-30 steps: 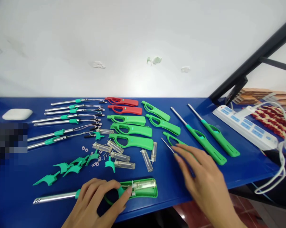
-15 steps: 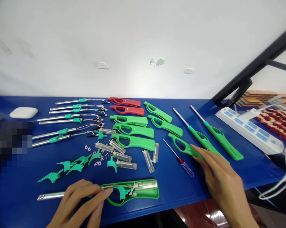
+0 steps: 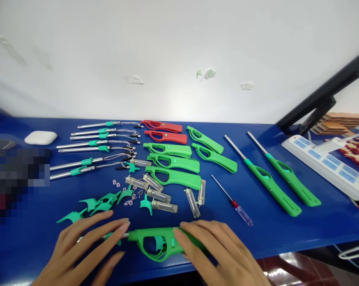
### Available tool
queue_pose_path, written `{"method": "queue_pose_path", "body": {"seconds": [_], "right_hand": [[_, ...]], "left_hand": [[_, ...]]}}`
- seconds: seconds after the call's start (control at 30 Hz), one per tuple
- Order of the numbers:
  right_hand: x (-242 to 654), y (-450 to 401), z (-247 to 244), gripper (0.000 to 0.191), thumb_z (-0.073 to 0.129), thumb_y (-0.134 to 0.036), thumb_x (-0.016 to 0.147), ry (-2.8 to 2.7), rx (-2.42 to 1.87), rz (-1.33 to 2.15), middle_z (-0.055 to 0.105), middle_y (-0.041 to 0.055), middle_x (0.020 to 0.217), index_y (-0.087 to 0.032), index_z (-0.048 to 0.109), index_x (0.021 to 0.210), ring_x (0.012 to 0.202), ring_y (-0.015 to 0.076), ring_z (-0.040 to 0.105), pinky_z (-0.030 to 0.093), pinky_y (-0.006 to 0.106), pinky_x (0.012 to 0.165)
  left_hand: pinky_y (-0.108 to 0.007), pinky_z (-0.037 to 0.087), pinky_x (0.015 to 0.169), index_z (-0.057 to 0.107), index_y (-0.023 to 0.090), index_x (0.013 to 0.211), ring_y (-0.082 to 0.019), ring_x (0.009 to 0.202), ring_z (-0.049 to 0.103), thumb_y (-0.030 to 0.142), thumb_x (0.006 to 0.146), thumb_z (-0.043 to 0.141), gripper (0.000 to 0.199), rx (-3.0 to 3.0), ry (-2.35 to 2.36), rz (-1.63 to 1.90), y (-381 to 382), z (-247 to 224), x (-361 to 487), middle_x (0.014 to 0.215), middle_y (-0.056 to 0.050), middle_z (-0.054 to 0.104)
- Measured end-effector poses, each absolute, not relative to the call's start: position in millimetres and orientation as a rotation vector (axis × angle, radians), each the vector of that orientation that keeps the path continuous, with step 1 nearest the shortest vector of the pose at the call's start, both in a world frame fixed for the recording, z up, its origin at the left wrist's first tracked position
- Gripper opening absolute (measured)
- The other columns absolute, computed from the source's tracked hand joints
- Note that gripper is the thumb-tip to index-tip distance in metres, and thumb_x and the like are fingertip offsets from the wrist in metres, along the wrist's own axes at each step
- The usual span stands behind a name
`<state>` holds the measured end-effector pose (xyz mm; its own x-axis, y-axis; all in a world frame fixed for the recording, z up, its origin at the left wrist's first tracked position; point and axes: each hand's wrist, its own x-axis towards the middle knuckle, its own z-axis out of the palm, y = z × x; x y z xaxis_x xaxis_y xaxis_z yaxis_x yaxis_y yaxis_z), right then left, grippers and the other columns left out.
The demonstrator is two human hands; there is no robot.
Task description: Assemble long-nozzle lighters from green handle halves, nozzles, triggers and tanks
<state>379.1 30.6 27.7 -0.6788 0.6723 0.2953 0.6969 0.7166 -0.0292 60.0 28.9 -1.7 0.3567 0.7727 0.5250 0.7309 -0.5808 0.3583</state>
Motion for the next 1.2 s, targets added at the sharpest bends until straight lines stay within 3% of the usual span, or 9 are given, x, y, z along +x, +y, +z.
{"method": "queue_pose_path", "body": {"seconds": [0.17, 0.37, 0.6, 0.77, 0.97, 1.07, 1.2], "right_hand": [[368.8, 31.4, 19.2, 0.042, 0.039, -0.032, 0.114, -2.624, -1.073, -0.05, 0.074, -0.0002, 0.137, -0.027, 0.062, 0.149, 0.118, 0.0167, 0.073, 0.062, 0.027, 0.096], [370.9, 32.8, 14.0, 0.043, 0.042, -0.031, 0.113, -2.685, -1.044, -0.066, 0.071, 0.0, 0.141, -0.027, 0.059, 0.151, 0.121, 0.0172, 0.071, 0.063, 0.027, 0.097], [369.1, 36.7, 20.7, 0.039, 0.045, -0.025, 0.111, -2.688, -1.038, -0.081, 0.073, -0.0003, 0.138, -0.025, 0.066, 0.144, 0.117, 0.0159, 0.074, 0.064, 0.025, 0.095], [362.6, 40.3, 21.5, 0.034, 0.046, -0.023, 0.111, -2.591, -1.028, -0.037, 0.079, 0.0003, 0.125, -0.024, 0.075, 0.13, 0.105, 0.014, 0.079, 0.066, 0.021, 0.087], [366.4, 33.4, 8.2, 0.039, 0.049, -0.022, 0.109, -2.623, -1.086, -0.067, 0.076, -0.0006, 0.133, -0.026, 0.066, 0.145, 0.114, 0.0154, 0.077, 0.065, 0.023, 0.091], [362.9, 33.0, 7.1, 0.035, 0.05, -0.029, 0.11, -2.571, -1.071, -0.091, 0.078, 0.0008, 0.128, -0.027, 0.07, 0.139, 0.11, 0.0148, 0.078, 0.065, 0.022, 0.089], [354.6, 34.2, 5.6, 0.031, 0.05, -0.026, 0.111, -2.422, -1.095, -0.083, 0.081, 0.0028, 0.119, -0.026, 0.077, 0.125, 0.107, 0.0132, 0.078, 0.064, 0.021, 0.089]], "left_hand": [[-0.035, 0.041, 0.109, 0.069, 0.025, 0.137, -0.019, 0.128, 0.059, 0.015, 0.108, 0.058, 0.033, 2.628, 1.312, 0.928, 36.1, -8.8, 55.4, 0.123, 0.003, 0.078], [-0.037, 0.039, 0.112, 0.076, 0.03, 0.123, -0.017, 0.119, 0.062, 0.02, 0.114, 0.047, 0.032, 2.429, 1.419, 0.995, 30.5, -13.2, 63.3, 0.113, 0.005, 0.079], [-0.04, 0.036, 0.113, 0.076, 0.029, 0.124, -0.019, 0.115, 0.059, 0.011, 0.111, 0.047, 0.037, 2.45, 1.414, 0.977, 28.2, -15.2, 63.3, 0.112, 0.002, 0.077], [-0.042, 0.036, 0.111, 0.076, 0.028, 0.124, -0.02, 0.111, 0.06, 0.001, 0.105, 0.046, 0.044, 2.502, 1.427, 0.971, 28.8, -17.9, 64.5, 0.108, 0.0, 0.077], [-0.043, 0.037, 0.109, 0.074, 0.025, 0.125, -0.021, 0.11, 0.06, -0.002, 0.102, 0.045, 0.046, 2.518, 1.417, 0.981, 28.6, -22.0, 67.5, 0.109, -0.001, 0.076], [-0.043, 0.037, 0.111, 0.074, 0.024, 0.127, -0.022, 0.112, 0.059, 0.004, 0.105, 0.049, 0.039, 2.512, 1.406, 0.962, 28.1, -22.5, 67.7, 0.111, -0.003, 0.075], [-0.044, 0.036, 0.111, 0.072, 0.025, 0.132, -0.023, 0.116, 0.058, 0.014, 0.111, 0.046, 0.034, 2.558, 1.374, 0.866, 25.2, -18.9, 64.1, 0.116, -0.002, 0.075]]}}
